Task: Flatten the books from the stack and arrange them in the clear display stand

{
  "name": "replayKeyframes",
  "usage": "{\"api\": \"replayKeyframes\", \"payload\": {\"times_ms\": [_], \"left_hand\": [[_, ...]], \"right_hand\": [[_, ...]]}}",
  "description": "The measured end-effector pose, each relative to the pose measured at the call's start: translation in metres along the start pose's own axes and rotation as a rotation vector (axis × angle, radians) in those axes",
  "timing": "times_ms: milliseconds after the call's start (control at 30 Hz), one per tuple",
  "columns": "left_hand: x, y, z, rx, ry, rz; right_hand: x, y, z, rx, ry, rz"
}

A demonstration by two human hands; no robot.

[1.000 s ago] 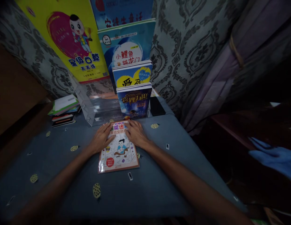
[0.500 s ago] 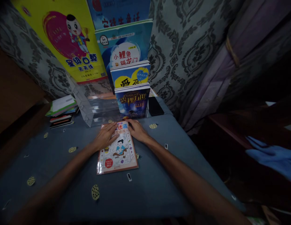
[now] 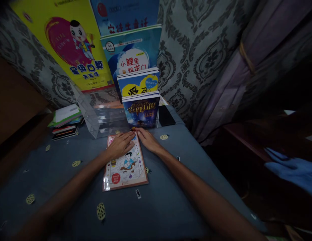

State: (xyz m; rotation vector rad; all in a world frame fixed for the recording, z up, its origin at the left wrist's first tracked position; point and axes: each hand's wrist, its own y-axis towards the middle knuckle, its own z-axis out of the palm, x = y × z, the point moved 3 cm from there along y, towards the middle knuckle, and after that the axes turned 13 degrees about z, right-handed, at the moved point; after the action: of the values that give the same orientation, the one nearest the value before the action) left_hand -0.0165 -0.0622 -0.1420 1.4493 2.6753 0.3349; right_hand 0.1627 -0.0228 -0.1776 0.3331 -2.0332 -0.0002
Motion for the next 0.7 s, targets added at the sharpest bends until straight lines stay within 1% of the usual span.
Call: {"api": "replayKeyframes", "payload": {"times_ms": [200,400,700], "left_hand": [[0.0,0.005,-0.003,0.041,-0.005,0.015],[0.0,0.005,-0.002,0.031,-0.02,0.035],[-0.003,0.004,0.001,0.034,-0.08,0.074]], "right_hand": [[-0.001,0.0,0.0,-0.008,0.003,-0.017],[0.0,-0.001,-0.001,-0.002,-0.052,-0.02],[0.014,-0.008,-0.004,0.001,-0.198,-0.049]]}}
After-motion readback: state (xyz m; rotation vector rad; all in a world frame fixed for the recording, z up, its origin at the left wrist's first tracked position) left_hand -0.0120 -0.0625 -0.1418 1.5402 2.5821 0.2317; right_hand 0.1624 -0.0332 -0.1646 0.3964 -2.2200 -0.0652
